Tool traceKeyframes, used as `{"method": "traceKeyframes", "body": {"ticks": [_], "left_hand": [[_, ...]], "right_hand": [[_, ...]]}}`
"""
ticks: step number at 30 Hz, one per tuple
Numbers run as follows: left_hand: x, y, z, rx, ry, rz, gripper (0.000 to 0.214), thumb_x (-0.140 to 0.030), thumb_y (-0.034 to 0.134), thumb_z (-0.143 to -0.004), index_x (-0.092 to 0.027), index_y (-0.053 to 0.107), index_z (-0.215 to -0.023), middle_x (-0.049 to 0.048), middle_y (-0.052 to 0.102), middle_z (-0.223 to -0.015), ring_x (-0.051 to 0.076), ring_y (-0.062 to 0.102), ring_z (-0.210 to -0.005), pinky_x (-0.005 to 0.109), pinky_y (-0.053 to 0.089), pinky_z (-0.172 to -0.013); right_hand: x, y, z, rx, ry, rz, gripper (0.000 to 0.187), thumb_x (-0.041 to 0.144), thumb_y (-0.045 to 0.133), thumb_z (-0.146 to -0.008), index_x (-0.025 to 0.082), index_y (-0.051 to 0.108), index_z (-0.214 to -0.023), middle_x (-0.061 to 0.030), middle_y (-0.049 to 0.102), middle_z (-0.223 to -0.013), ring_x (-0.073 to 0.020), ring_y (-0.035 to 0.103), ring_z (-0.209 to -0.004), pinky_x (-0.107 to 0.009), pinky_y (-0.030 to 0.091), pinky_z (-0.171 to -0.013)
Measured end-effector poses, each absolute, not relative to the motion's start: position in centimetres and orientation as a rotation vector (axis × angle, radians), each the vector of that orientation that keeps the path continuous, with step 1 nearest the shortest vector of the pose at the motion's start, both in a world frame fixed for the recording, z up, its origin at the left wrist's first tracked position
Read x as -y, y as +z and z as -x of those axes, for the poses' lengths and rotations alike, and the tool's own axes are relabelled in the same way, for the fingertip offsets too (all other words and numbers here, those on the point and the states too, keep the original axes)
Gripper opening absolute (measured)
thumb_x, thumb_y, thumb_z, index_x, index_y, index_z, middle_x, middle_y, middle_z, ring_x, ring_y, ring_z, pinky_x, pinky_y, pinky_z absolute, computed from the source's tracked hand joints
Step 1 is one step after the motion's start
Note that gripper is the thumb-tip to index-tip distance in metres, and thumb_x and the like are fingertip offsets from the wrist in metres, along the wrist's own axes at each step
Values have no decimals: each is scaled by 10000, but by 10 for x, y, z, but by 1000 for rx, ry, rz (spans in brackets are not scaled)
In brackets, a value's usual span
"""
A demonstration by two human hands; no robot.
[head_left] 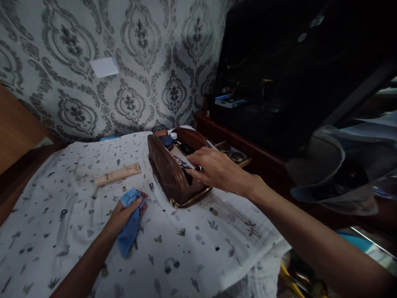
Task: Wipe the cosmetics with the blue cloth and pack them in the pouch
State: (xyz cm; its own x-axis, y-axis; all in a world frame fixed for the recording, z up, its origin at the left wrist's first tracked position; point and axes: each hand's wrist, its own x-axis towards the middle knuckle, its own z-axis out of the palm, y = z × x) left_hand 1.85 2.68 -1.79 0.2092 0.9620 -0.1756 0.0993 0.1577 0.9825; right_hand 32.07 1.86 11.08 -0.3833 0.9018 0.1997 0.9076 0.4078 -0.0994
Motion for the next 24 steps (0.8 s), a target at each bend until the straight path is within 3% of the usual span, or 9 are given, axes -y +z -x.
{"method": "traceKeyframes", "body": {"ticks": [4,10,18,21,24], "left_hand": [[-26,-16,-21,-1156,903,-1211,488,-587,800,-689,-171,713,-930,23,666,-710,157,614,-641,262,505,-637],[-25,-14,-23,-1162,936,-1187,503,-586,825,-650,-165,709,-900,24,668,-698,150,608,-629,257,499,-629],[-23,-15,-23,-1125,967,-1191,535,-597,818,-646,-154,698,-923,14,654,-685,144,603,-605,257,502,-616],[-32,-16,-15,-1245,1009,-1334,565,-639,701,-742,-145,679,-1015,34,666,-729,176,634,-633,276,512,-603],[-55,-9,5,-1656,1024,-1763,590,-622,407,-922,-133,648,-1147,89,717,-866,225,683,-758,307,533,-660]], "right_hand": [[-18,107,-328,2178,-8,1503,184,252,558,-956,145,689,-1027,-116,694,-1051,-253,637,-992,-330,462,-847],[-16,99,-324,2114,39,1516,195,168,542,-914,166,696,-796,-65,696,-827,-204,626,-816,-302,443,-756],[-11,94,-325,2068,53,1465,211,209,526,-927,174,724,-867,-76,742,-903,-228,669,-886,-335,482,-805],[4,90,-318,1893,19,1309,206,244,517,-951,180,712,-939,-95,744,-975,-251,672,-959,-369,505,-843],[23,82,-304,1807,39,1129,193,272,515,-972,208,688,-914,-91,735,-931,-249,671,-917,-396,518,-843]]}}
